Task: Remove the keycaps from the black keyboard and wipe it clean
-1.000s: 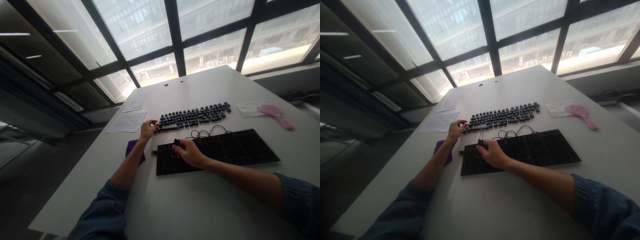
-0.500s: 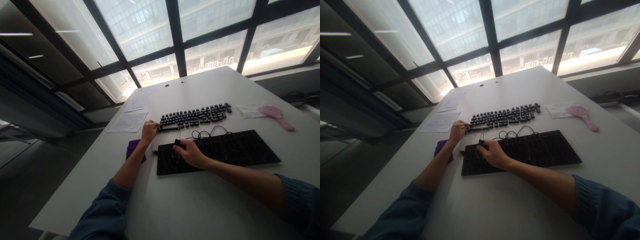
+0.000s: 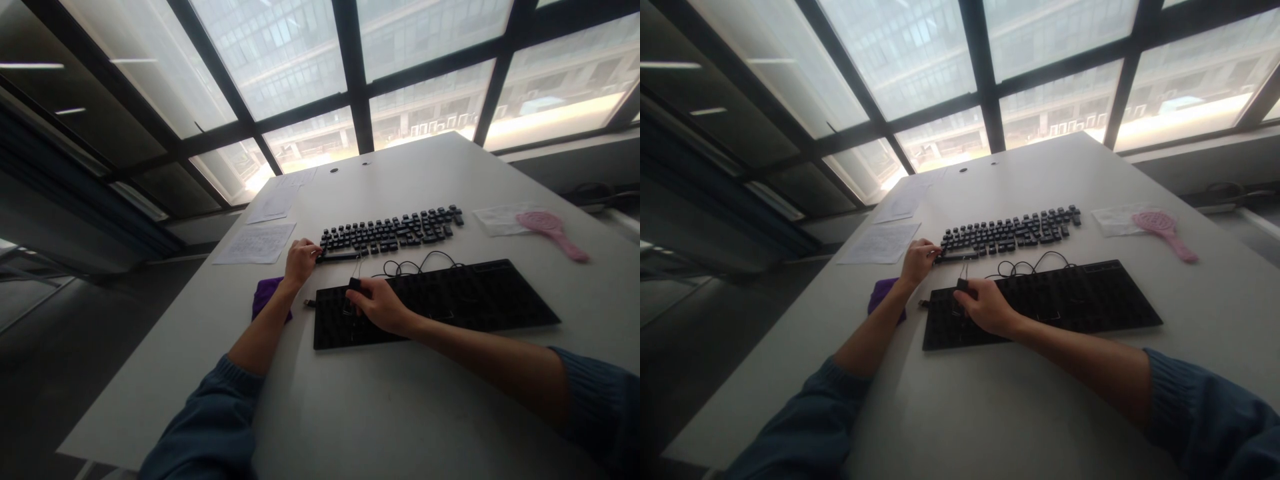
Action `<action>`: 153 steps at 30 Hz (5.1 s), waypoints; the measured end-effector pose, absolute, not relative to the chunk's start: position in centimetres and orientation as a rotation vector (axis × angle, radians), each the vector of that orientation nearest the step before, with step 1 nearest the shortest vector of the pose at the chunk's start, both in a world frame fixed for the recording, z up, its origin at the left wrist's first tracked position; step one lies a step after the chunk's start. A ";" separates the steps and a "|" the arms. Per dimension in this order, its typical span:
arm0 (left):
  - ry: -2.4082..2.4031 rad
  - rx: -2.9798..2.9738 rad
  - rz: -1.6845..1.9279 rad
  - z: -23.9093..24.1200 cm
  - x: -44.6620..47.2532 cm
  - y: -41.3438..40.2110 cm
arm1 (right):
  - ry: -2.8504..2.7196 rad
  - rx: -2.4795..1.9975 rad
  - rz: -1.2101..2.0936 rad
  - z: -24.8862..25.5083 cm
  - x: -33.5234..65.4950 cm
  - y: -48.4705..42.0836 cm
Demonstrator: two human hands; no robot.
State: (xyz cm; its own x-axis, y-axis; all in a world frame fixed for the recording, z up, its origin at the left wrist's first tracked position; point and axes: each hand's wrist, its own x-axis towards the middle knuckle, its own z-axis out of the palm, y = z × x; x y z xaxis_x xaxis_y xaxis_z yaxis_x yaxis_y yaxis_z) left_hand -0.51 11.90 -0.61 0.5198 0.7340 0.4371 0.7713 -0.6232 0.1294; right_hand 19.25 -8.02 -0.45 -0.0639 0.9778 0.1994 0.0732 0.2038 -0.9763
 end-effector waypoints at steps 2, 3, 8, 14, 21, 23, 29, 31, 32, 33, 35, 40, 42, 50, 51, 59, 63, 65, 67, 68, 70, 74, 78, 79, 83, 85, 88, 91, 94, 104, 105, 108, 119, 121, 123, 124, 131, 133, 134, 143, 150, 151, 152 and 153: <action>-1.316 -2.658 -0.695 -0.6 -0.5 11.9 | -1.397 -1.086 1.060 -0.5 19.3 -8.0; -1.306 -2.654 -0.695 -0.6 -0.5 11.9 | -1.397 -1.085 1.062 -0.6 19.3 -8.0; -1.258 -2.657 -0.708 -0.5 -0.7 11.8 | -1.405 -1.074 1.059 -0.7 19.3 -7.9; -1.263 -2.670 -0.678 -0.3 -0.6 11.4 | -1.408 -1.074 1.062 -0.7 19.3 -7.9; -1.273 -2.636 -0.697 -0.1 -0.6 11.2 | -1.407 -1.076 1.071 -0.5 19.3 -8.0; -1.318 -2.584 -0.700 0.0 -0.6 11.1 | -1.401 -1.074 1.073 -0.6 19.3 -8.0; -1.446 -2.472 -0.614 -0.1 -1.1 11.2 | -1.409 -1.076 1.059 -0.9 19.2 -7.8; -1.456 -2.475 -0.592 -0.3 -1.3 11.3 | -1.417 -1.070 1.063 -0.9 19.3 -7.8; -1.457 -2.479 -0.593 -0.4 -1.3 11.4 | -1.419 -1.066 1.064 -0.9 19.3 -7.9; -1.460 -2.484 -0.598 -0.4 -1.3 11.5 | -1.420 -1.064 1.067 -0.9 19.3 -7.9; -1.469 -2.496 -0.612 -0.5 -1.3 11.5 | -1.418 -1.062 1.074 -0.8 19.3 -8.0; -1.452 -2.519 -0.663 -0.1 -1.4 11.6 | -1.407 -1.072 1.077 -0.5 19.4 -8.0; -1.439 -2.514 -0.675 0.6 -1.6 11.7 | -1.400 -1.069 1.079 -0.5 19.4 -8.0; -1.369 -2.611 -0.816 4.3 -1.2 7.3 | -1.245 -1.040 1.122 -0.9 19.3 -7.5; -1.348 -2.650 -0.845 4.5 -1.1 6.0 | -1.193 -1.030 1.145 -0.9 19.4 -7.4; -1.206 -3.034 -0.883 3.2 -1.1 -3.7 | -0.698 -0.795 1.457 -0.7 20.1 -6.8; -1.155 -3.158 -0.846 2.4 -0.6 -6.4 | -0.705 -0.777 1.431 -0.4 20.0 -6.9; -1.122 -3.186 -0.842 2.2 -0.3 -7.0 | -0.746 -0.793 1.375 -0.1 20.0 -7.2; -1.106 -3.197 -0.846 2.0 -0.2 -7.2 | -0.895 -0.839 1.271 0.2 20.2 -7.8; -1.120 -3.196 -0.846 2.0 -0.2 -7.1 | -1.020 -0.871 1.198 0.3 20.3 -8.1; -1.181 -3.187 -0.832 1.9 -0.3 -7.0 | -1.310 -0.939 1.015 0.4 20.6 -8.8; -1.287 -3.184 -0.814 2.1 -0.5 -6.6 | -1.640 -1.011 0.770 0.2 20.7 -9.6; -1.267 -3.233 -0.800 2.2 -0.4 -6.6 | -1.683 -1.024 0.867 0.1 20.3 -9.5; -1.252 -3.247 -0.796 2.2 -0.4 -6.6 | -1.683 -1.027 0.889 0.1 20.2 -9.4; -1.226 -3.274 -0.783 2.2 -0.4 -6.7 | -1.712 -1.050 0.912 -0.1 20.0 -9.0; -1.226 -3.275 -0.785 2.2 -0.5 -6.6 | -1.734 -1.066 0.916 -0.1 20.0 -8.9; -1.235 -3.269 -0.801 2.2 -0.5 -6.5 | -1.780 -1.110 0.884 -0.1 20.0 -8.8; -1.226 -3.273 -0.806 2.5 -0.4 -6.5 | -1.846 -1.124 0.792 0.1 19.9 -9.0; -1.202 -3.290 -0.796 2.9 -0.4 -6.7 | -1.900 -1.103 0.714 0.4 19.9 -9.4; -1.230 -3.263 -0.916 2.7 -0.4 -6.8 | -1.812 -1.160 0.852 0.0 20.1 -9.3; -1.234 -3.263 -0.903 2.7 -0.4 -6.8 | -1.824 -1.166 0.847 -0.1 20.1 -9.3; -1.252 -3.253 -0.890 2.7 -0.3 -6.7 | -1.877 -1.201 0.796 -0.2 20.1 -9.4; -1.214 -3.344 -0.831 2.2 -0.1 -7.0 | -2.273 -0.905 0.347 -0.3 20.0 -10.6; -1.214 -3.367 -0.808 2.3 0.0 -7.1 | -2.200 -0.930 0.420 -0.5 20.1 -10.5; -1.185 -3.392 -0.787 2.5 0.0 -7.2 | -2.075 -0.946 0.542 -0.7 20.1 -10.2; -1.166 -3.406 -0.772 2.6 0.0 -7.2 | -2.020 -0.942 0.597 -0.8 20.1 -10.1; -1.266 -3.317 -0.790 1.1 0.4 -7.2 | -1.897 -0.892 0.759 -1.0 20.3 -9.5; -1.283 -3.277 -0.828 0.4 0.5 -7.1 | -1.885 -0.878 0.779 -1.1 20.3 -9.4; -1.284 -3.264 -0.836 0.2 0.6 -7.0 | -1.878 -0.872 0.787 -1.1 20.3 -9.3; -1.359 -3.270 -0.977 0.2 0.7 -7.1 | -1.721 -0.923 0.943 -0.9 20.4 -9.3; -1.365 -3.286 -1.035 0.2 0.6 -7.1 | -1.637 -0.904 1.005 -1.2 20.2 -9.1; -1.367 -3.290 -1.036 0.3 0.6 -7.1 | -1.636 -0.884 0.991 -1.3 20.2 -9.1; -1.370 -3.287 -1.047 0.4 0.5 -7.0 | -1.636 -0.861 0.972 -1.3 20.2 -9.1; -1.374 -3.278 -1.067 0.6 0.5 -7.0 | -1.637 -0.840 0.947 -1.2 20.2 -9.1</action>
State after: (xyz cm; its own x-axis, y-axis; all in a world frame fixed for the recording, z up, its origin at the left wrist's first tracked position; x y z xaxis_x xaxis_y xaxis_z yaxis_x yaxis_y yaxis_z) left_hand 0.48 -7.03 0.56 0.5952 0.7575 0.2682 0.4478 -0.5898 0.6721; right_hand 20.18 -9.11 -1.24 -0.2344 0.8766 0.4204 0.0728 0.4470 -0.8915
